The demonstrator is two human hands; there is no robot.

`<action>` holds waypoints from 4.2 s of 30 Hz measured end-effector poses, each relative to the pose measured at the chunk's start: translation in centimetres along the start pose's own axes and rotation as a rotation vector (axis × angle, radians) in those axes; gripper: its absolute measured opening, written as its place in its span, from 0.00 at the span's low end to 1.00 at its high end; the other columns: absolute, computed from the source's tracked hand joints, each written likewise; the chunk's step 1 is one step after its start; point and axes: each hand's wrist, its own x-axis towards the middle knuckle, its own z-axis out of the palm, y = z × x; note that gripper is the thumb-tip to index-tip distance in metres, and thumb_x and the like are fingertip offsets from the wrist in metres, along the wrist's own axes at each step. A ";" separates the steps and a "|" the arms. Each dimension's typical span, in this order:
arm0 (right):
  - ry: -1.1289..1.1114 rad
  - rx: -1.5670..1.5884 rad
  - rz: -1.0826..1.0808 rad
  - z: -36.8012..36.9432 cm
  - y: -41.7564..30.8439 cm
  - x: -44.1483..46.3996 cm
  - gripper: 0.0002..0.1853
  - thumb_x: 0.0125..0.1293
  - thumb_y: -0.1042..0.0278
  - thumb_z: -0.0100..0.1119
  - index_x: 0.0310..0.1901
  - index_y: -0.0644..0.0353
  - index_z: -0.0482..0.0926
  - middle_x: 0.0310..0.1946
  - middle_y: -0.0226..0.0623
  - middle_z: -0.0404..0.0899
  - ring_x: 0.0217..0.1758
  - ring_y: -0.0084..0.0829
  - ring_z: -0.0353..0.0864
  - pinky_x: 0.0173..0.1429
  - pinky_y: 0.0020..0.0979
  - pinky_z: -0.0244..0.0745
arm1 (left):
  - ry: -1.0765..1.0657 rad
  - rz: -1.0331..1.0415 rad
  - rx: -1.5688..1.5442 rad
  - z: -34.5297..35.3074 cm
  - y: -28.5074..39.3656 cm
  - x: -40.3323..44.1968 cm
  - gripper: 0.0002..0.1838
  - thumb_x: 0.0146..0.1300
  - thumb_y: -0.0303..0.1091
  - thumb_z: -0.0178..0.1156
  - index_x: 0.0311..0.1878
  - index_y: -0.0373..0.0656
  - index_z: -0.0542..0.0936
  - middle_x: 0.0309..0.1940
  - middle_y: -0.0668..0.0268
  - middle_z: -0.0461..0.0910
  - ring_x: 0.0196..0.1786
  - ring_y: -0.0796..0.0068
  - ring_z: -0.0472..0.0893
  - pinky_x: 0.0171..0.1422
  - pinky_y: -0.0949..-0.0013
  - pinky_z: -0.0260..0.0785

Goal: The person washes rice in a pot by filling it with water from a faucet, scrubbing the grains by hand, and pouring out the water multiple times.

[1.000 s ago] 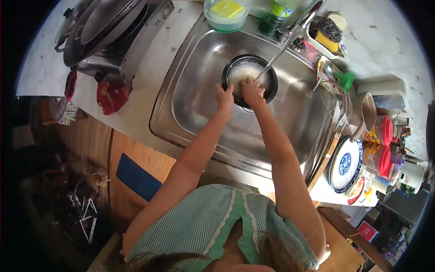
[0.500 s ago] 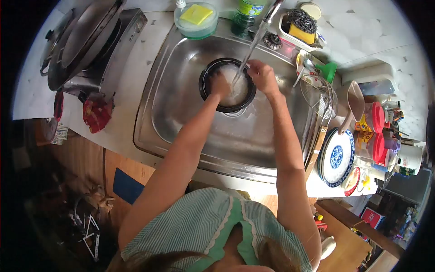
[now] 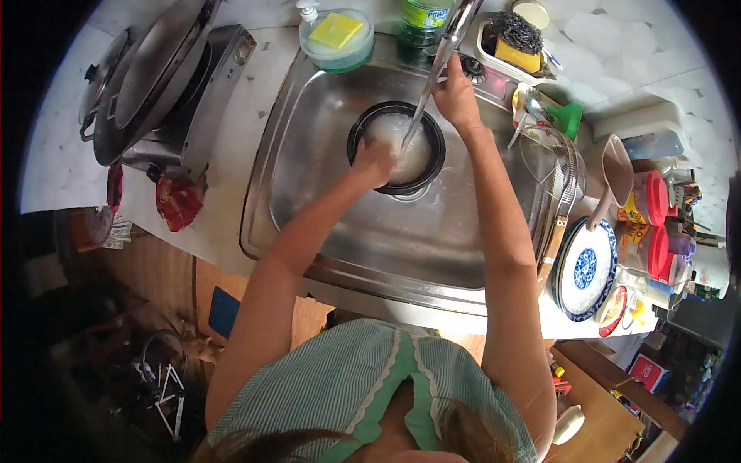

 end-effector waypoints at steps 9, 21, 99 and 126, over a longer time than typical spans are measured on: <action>0.031 0.001 -0.053 1.2 1.9 0.1 0.33 0.50 0.78 0.56 0.60 0.56 0.57 0.34 0.51 0.77 0.35 0.46 0.80 0.39 0.39 0.73 | 0.101 0.012 0.216 0.1 -0.9 -3.9 0.11 0.53 0.35 0.51 0.30 0.44 0.82 0.38 0.55 0.79 0.53 0.51 0.73 0.67 0.41 0.43; -0.106 -0.094 -0.035 0.6 1.6 0.8 0.39 0.47 0.76 0.59 0.63 0.51 0.57 0.44 0.57 0.75 0.48 0.53 0.74 0.51 0.44 0.69 | 0.098 -0.039 -0.085 2.4 0.6 -0.6 0.14 0.59 0.41 0.46 0.31 0.49 0.81 0.29 0.61 0.80 0.38 0.57 0.79 0.56 0.46 0.57; 0.549 2.025 0.614 2.6 8.6 -19.9 0.16 0.65 0.52 0.46 0.34 0.56 0.75 0.34 0.38 0.77 0.40 0.36 0.75 0.47 0.36 0.70 | 0.958 -0.432 -1.569 -3.3 9.9 -8.4 0.05 0.52 0.24 0.60 0.30 0.40 0.74 0.26 0.72 0.74 0.28 0.86 0.68 0.34 0.77 0.62; 0.538 1.945 0.777 3.6 8.9 -19.2 0.08 0.63 0.60 0.54 0.31 0.54 0.73 0.20 0.26 0.69 0.24 0.23 0.69 0.31 0.25 0.70 | 1.018 -0.408 -1.367 -4.9 12.0 -9.2 0.05 0.52 0.24 0.61 0.28 0.38 0.73 0.25 0.71 0.74 0.28 0.85 0.68 0.34 0.77 0.62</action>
